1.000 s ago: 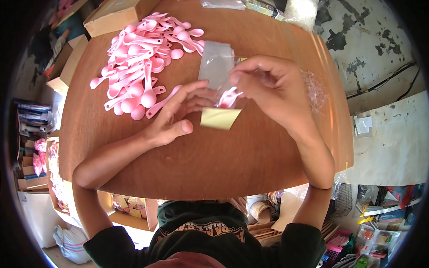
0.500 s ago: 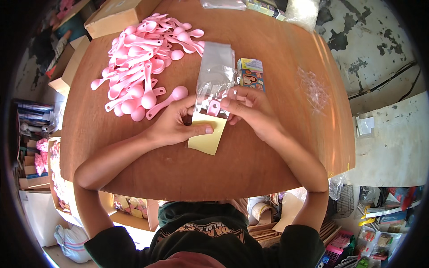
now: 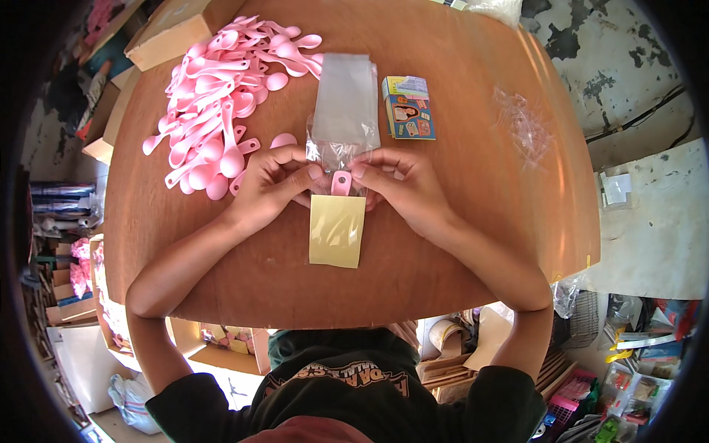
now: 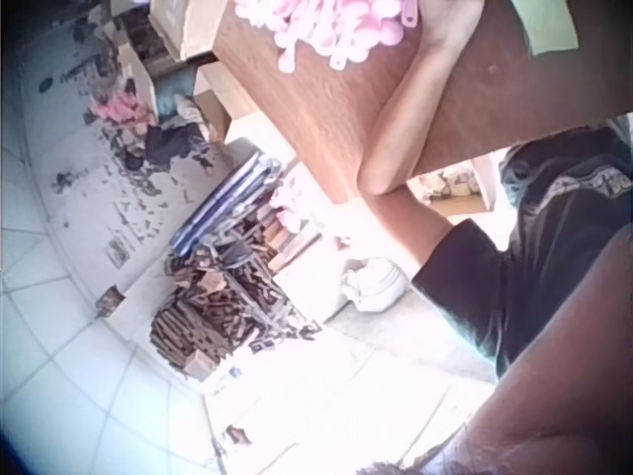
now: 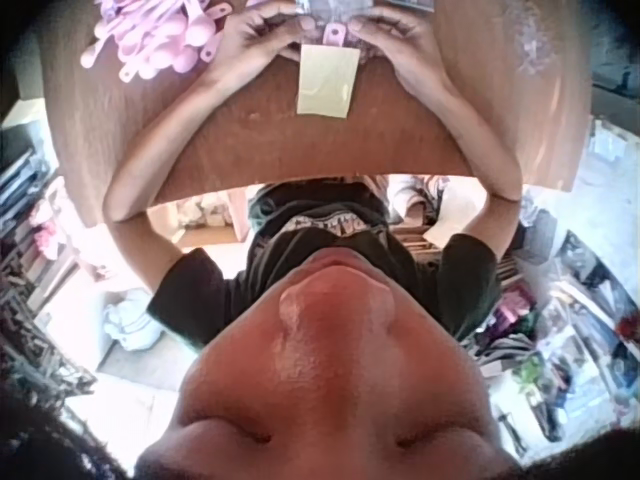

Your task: The person packages pink spoons by hand by first sliding a yellow card into a plastic bag. They then place a pink spoon inside the bag with the card and seal the adhesive strip, repeating the process for several more spoons.

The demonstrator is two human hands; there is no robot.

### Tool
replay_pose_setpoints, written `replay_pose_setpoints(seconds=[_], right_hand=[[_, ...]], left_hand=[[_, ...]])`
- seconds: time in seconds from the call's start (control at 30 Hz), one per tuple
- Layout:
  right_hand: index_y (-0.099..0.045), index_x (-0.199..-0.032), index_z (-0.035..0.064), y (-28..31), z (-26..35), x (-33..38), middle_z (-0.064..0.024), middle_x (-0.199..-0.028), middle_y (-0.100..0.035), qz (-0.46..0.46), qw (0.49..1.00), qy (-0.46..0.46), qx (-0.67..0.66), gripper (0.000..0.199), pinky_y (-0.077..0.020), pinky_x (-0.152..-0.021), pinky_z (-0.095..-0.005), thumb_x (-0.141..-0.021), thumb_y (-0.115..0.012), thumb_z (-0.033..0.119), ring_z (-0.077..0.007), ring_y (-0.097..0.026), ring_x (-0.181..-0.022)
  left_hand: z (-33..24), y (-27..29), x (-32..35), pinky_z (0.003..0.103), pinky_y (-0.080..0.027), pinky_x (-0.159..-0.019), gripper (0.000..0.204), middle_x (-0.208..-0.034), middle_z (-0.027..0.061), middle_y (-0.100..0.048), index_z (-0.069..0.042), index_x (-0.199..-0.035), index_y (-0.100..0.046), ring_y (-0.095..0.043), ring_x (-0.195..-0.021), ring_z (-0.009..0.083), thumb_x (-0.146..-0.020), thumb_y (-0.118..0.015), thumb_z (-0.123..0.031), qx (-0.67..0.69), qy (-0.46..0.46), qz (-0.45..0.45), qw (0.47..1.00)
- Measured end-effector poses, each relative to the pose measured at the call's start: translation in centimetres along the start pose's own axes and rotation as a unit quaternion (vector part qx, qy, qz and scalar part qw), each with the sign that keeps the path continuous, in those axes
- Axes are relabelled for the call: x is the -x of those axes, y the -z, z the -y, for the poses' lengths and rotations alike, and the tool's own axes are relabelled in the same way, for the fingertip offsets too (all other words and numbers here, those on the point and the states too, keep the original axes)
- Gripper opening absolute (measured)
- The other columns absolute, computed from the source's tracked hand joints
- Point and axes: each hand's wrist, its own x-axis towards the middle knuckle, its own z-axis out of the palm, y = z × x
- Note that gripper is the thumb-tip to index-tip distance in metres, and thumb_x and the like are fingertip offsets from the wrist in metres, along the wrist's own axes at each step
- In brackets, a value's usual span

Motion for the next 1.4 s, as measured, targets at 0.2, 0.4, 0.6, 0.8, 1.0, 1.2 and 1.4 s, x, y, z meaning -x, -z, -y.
replay_pose_setpoints(seconds=[0.2,0.4,0.6,0.8,1.0,1.2,1.4], right_hand=[[-0.066,-0.109,-0.0026,0.2,-0.9,-0.2,-0.0068,-0.092,-0.068,-0.023,0.998,0.059,0.000,0.021,-0.0538,-0.066,-0.0252,-0.093,-0.066,0.012,-0.0104,-0.063,-0.075],[-0.066,-0.108,-0.0039,0.4,-1.9,-0.4,-0.0083,-0.094,-0.067,-0.014,0.990,0.139,-0.002,0.019,-0.0536,-0.066,-0.0250,-0.092,-0.066,0.006,-0.0111,-0.063,-0.077],[-0.068,-0.105,-0.0034,0.6,-2.2,-0.4,-0.0085,-0.096,-0.067,0.003,0.985,0.170,-0.022,0.014,-0.0535,-0.067,-0.0261,-0.093,-0.064,0.002,-0.0129,-0.063,-0.080],[-0.070,-0.099,-0.0035,1.5,-2.4,-0.7,-0.0087,-0.098,-0.065,0.055,0.978,0.200,-0.019,0.015,-0.0529,-0.071,-0.0273,-0.091,-0.058,-0.007,-0.0138,-0.062,-0.084],[-0.070,-0.099,-0.0027,1.4,-2.3,-0.6,-0.0087,-0.101,-0.064,0.064,0.973,0.220,0.023,0.021,-0.0527,-0.072,-0.0269,-0.089,-0.054,-0.013,-0.0135,-0.062,-0.088],[-0.070,-0.100,-0.0021,1.2,-2.3,-0.4,-0.0082,-0.103,-0.064,0.055,0.973,0.220,0.043,0.023,-0.0522,-0.075,-0.0259,-0.088,-0.054,-0.013,-0.0127,-0.062,-0.091],[-0.070,-0.102,-0.0029,1.0,-2.0,-0.2,-0.0088,-0.104,-0.064,0.058,0.974,0.216,0.048,0.026,-0.0514,-0.077,-0.0255,-0.087,-0.053,-0.015,-0.0124,-0.062,-0.092]], left_hand=[[0.7,0.4,-0.2,0.030,-0.063,-0.068,0.020,-0.096,0.0109,-0.070,0.004,-0.108,-0.067,-0.070,-0.084,0.0168,-0.094,-0.064,-0.009,-0.026,-0.032,-0.038,0.998],[0.7,1.3,-0.2,0.029,-0.063,-0.069,0.021,-0.094,0.0098,-0.070,0.000,-0.110,-0.069,-0.070,-0.079,0.0147,-0.092,-0.067,-0.010,-0.060,0.008,-0.050,0.997],[1.0,1.9,-0.4,0.031,-0.063,-0.070,0.018,-0.098,0.0128,-0.070,0.000,-0.110,-0.068,-0.070,-0.084,0.0186,-0.094,-0.062,-0.004,-0.048,-0.029,-0.008,0.998],[1.1,2.1,-0.3,0.033,-0.062,-0.073,0.018,-0.102,0.0136,-0.070,0.002,-0.108,-0.068,-0.070,-0.087,0.0198,-0.093,-0.058,0.004,-0.055,-0.055,-0.005,0.997],[1.2,2.3,-0.2,0.029,-0.059,-0.074,0.019,-0.096,0.0102,-0.070,0.001,-0.106,-0.070,-0.068,-0.084,0.0155,-0.091,-0.059,0.006,-0.050,-0.072,0.000,0.996],[0.9,2.3,-0.1,0.028,-0.055,-0.083,0.018,-0.101,0.0105,-0.070,0.003,-0.102,-0.070,-0.066,-0.093,0.0151,-0.091,-0.057,0.009,-0.063,-0.064,0.005,0.996],[1.2,2.1,-0.2,0.027,-0.056,-0.072,0.017,-0.094,0.0092,-0.069,0.002,-0.102,-0.070,-0.067,-0.080,0.0141,-0.092,-0.057,0.007,-0.067,-0.091,-0.006,0.994]])
